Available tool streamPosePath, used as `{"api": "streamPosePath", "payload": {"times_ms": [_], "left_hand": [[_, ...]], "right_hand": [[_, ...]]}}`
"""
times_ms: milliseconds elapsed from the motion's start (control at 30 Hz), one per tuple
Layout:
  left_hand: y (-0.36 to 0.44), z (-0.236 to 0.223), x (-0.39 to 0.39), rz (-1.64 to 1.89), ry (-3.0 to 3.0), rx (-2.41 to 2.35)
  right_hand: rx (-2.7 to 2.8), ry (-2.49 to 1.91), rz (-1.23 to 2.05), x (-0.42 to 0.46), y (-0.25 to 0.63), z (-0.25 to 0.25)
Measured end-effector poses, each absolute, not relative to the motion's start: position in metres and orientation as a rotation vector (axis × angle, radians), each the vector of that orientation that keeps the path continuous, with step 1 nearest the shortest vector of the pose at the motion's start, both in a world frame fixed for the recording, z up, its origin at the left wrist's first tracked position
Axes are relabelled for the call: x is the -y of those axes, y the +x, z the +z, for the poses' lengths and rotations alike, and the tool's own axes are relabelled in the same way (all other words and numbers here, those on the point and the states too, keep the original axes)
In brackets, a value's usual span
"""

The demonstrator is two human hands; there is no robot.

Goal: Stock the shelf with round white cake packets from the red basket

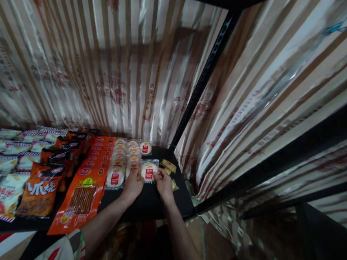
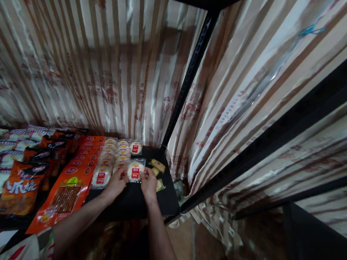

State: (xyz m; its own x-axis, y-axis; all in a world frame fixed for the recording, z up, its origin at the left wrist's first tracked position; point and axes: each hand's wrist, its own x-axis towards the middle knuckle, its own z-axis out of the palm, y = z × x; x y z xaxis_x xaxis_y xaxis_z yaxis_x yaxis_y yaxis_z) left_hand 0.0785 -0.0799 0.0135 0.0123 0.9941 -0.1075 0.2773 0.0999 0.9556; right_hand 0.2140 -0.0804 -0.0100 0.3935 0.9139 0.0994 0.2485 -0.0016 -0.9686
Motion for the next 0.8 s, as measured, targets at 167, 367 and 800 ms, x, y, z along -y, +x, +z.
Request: {"api": "streamPosePath", "payload": {"times_ms": [167,367,800], "left_hand": [[0.094,0.015,0.063,0.974,1.336,-1.441],[0.112,0.024,0.051,0.926,1.344,-1.455],[0.126,0.027,0.034,0.901,1.435,-1.402]], "right_hand": [[1.079,-1.604,0.675,0.058,0.222,-0.006],[1.207,-1.715,0.495,0.039,0.227,0.011],[1.339,-1.915,0.276,-0.009,0.223,-0.004]]}}
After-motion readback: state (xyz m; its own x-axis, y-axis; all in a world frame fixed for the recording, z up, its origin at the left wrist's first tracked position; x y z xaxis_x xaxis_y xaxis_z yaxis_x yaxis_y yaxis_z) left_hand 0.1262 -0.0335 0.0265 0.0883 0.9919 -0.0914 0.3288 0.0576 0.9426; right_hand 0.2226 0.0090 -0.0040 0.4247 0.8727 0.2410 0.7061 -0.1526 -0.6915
